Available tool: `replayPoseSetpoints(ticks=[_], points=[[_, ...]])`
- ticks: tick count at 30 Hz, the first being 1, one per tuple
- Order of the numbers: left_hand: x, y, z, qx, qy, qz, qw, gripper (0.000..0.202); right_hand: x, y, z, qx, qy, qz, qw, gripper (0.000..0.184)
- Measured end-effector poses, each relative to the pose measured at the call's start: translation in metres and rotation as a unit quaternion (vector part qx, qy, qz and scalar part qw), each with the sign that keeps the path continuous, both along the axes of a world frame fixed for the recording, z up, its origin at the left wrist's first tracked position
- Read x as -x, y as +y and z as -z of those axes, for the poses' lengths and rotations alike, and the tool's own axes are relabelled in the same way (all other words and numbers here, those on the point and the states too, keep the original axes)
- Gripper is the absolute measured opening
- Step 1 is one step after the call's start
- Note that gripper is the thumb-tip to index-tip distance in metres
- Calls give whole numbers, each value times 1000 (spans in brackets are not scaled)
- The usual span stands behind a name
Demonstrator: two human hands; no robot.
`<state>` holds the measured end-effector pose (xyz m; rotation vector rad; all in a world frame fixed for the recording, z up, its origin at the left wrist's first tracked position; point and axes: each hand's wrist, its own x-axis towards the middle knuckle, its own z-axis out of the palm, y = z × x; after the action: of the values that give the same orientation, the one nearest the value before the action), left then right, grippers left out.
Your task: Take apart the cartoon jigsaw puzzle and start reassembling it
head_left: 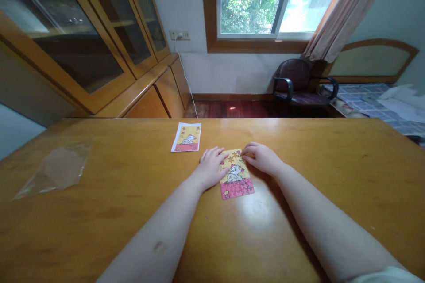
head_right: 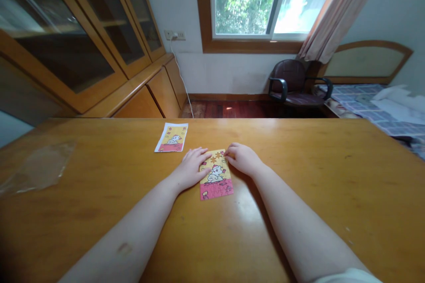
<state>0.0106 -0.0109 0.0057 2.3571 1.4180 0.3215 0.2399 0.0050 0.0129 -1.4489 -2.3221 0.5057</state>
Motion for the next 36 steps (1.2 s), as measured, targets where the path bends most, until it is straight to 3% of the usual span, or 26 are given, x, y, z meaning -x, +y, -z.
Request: replayPoseSetpoints(ticks=[19,25,36], points=[[0,1,1,-3,6,3,1000,48,11,-6,0,-1,-34,-36,999,31],[0,0,1,-8,7,3,1000,48,7,-6,0,-27,-41,-15,999,28],[0,0,2,-11,9,4,1000,47,14,-9,1,-29,-23,-50,998,28]])
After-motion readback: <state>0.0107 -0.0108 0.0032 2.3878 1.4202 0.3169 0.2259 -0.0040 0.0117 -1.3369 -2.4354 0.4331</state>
